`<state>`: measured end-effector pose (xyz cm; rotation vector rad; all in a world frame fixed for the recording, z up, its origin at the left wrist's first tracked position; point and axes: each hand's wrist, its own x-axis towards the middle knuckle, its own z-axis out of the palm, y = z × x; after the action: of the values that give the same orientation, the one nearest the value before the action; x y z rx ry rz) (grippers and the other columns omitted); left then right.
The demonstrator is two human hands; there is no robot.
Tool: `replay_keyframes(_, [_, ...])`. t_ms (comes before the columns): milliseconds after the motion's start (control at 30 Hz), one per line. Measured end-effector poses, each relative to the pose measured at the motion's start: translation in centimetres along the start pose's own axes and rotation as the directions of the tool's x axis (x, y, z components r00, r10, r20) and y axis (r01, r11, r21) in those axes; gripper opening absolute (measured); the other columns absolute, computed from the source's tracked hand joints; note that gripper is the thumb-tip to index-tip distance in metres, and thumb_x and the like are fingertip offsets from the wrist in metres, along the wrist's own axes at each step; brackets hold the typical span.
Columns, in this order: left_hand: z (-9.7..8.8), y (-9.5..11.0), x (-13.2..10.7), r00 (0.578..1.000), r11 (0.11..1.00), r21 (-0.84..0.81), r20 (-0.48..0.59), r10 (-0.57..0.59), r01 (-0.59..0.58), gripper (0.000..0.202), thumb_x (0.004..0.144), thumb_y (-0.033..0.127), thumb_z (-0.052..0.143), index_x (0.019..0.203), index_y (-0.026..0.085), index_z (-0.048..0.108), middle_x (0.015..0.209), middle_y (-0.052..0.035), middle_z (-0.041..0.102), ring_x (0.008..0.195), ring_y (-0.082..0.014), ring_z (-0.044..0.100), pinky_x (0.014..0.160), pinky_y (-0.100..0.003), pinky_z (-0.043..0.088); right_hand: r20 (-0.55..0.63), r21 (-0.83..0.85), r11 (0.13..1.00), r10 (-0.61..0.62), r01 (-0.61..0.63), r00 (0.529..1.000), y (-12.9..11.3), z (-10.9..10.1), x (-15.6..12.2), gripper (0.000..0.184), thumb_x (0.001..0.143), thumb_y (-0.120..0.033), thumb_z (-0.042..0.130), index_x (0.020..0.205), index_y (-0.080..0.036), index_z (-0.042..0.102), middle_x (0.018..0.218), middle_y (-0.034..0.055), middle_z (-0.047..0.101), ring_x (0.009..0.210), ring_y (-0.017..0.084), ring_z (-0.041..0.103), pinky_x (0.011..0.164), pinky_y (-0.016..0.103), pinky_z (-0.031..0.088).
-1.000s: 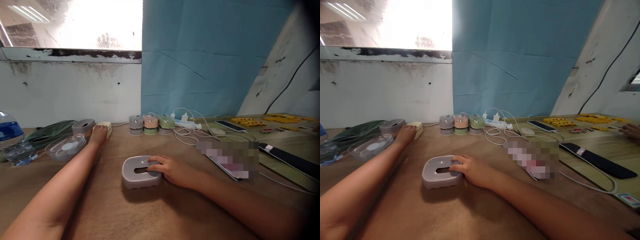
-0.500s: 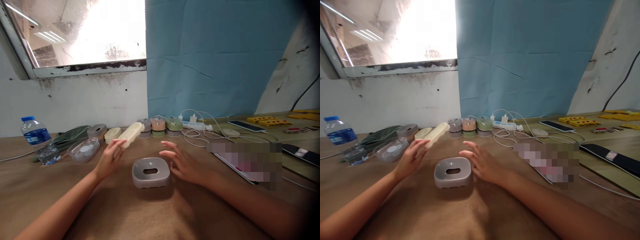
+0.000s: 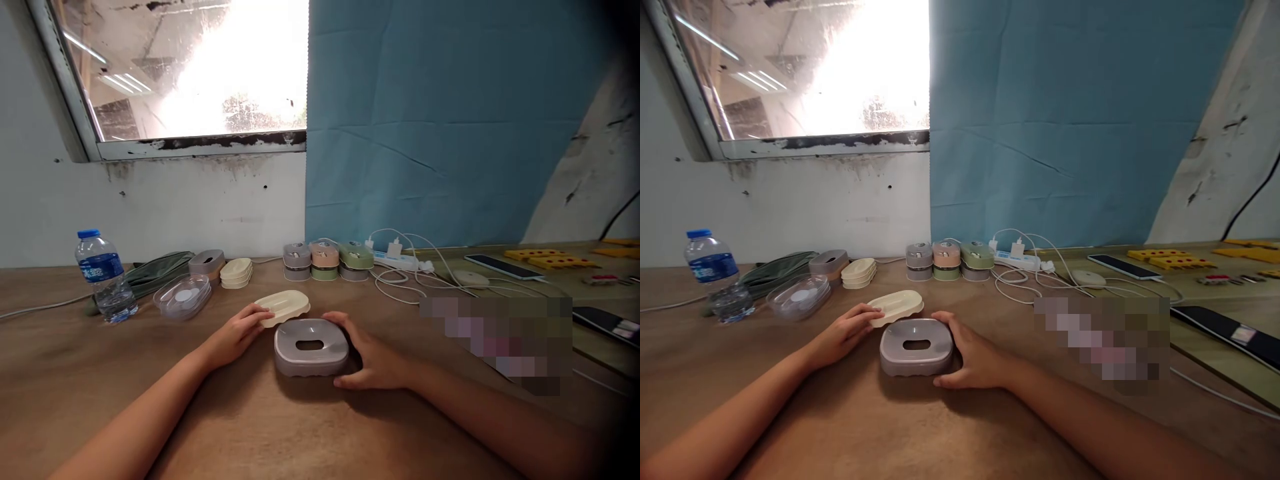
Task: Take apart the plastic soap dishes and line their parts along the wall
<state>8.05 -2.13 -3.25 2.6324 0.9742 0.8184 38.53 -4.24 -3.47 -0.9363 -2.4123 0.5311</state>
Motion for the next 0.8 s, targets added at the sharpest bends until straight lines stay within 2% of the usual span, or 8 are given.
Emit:
replay_keyframes(100, [-0.2,-1.1,-0.1,0.999,1.000,-0.008,0.040,-0.030,0.030,0.031,0.088,0.022,0.037,0.116,0.020,0.051,0.114,-0.0100,0.050,0.105,-0.0177,0.050,0.093,-0.032,0.041,0.032,0.119,0.992,0.026,-0.030,0.999,0.6,0.2,0.2,0.084,0.060,-0.043,0.072,0.127,-0.020,0.027,0.125,0.0107,0.040,0.111,0.026,0.044,0.092,0.037,0.039])
replay_keyframes(200, [-0.4,-1.3,-0.1,0.997,0.999,-0.039,0.075,-0.017,0.020,0.030,0.086,0.023,0.041,0.113,0.020,0.055,0.111,-0.0096,0.054,0.102,-0.0179,0.053,0.091,-0.033,0.042,-0.062,0.134,0.987,-0.085,0.093,0.994,0.6,-0.3,0.2,0.073,0.063,-0.045,0.068,0.123,-0.022,0.034,0.123,0.0092,0.039,0.111,0.026,0.043,0.092,0.037,0.037])
replay_keyframes(333, [-0.2,0.5,0.0,0.987,0.986,-0.162,0.149,0.054,-0.030,0.026,0.083,0.023,0.048,0.104,0.021,0.062,0.106,-0.0082,0.059,0.101,-0.0180,0.055,0.087,-0.030,0.044,-0.236,0.041,0.985,-0.152,0.166,0.960,0.6,-0.9,0.3,0.064,0.071,-0.049,0.061,0.124,-0.023,0.036,0.128,0.0104,0.032,0.121,0.028,0.031,0.099,0.040,0.030])
replay_keyframes(467, [0.2,2.7,0.4,0.969,0.955,-0.287,0.205,0.140,-0.077,0.022,0.081,0.022,0.050,0.098,0.021,0.065,0.101,-0.0074,0.063,0.102,-0.0182,0.055,0.092,-0.031,0.042,-0.268,-0.011,0.993,-0.115,0.116,0.957,0.7,-0.9,0.4,0.061,0.074,-0.051,0.057,0.125,-0.024,0.039,0.126,0.0105,0.032,0.120,0.028,0.033,0.099,0.039,0.031])
replay_keyframes(567, [0.1,3.0,0.4,0.982,0.950,-0.296,0.125,0.141,-0.099,0.020,0.077,0.024,0.055,0.094,0.017,0.063,0.093,-0.0078,0.063,0.093,-0.0183,0.057,0.087,-0.031,0.044,-0.207,-0.008,0.997,-0.072,0.072,0.976,0.5,-0.6,0.4,0.057,0.075,-0.049,0.057,0.125,-0.025,0.042,0.126,0.0094,0.029,0.120,0.026,0.033,0.098,0.037,0.034])
replay_keyframes(633, [-0.2,2.5,0.2,0.997,0.958,-0.277,-0.026,0.068,-0.072,0.017,0.077,0.026,0.054,0.090,0.015,0.061,0.086,-0.0074,0.061,0.082,-0.0171,0.057,0.078,-0.030,0.046,-0.154,0.002,0.999,-0.041,0.042,0.987,0.1,-0.4,0.4,0.055,0.075,-0.047,0.059,0.124,-0.026,0.044,0.127,0.0084,0.026,0.120,0.026,0.033,0.098,0.036,0.034])
replay_keyframes(700, [-0.5,1.9,-0.1,0.982,0.966,-0.257,-0.187,-0.014,-0.035,0.017,0.079,0.026,0.051,0.090,0.015,0.056,0.082,-0.0062,0.056,0.077,-0.0158,0.053,0.074,-0.030,0.045,-0.101,0.017,1.000,-0.012,0.014,0.995,-0.5,-0.3,0.4,0.052,0.075,-0.045,0.060,0.122,-0.027,0.046,0.127,0.0076,0.025,0.120,0.025,0.033,0.099,0.035,0.034])
replay_keyframes(800, [-0.8,1.5,-0.2,0.980,0.972,-0.235,-0.195,-0.037,-0.010,0.032,0.077,0.028,0.055,0.107,0.016,0.050,0.098,-0.0084,0.050,0.089,-0.0171,0.051,0.084,-0.033,0.043,-0.004,0.029,0.999,0.015,-0.015,1.000,-1.4,0.0,0.5,0.051,0.075,-0.042,0.061,0.122,-0.028,0.046,0.126,0.0071,0.027,0.119,0.024,0.035,0.099,0.035,0.033])
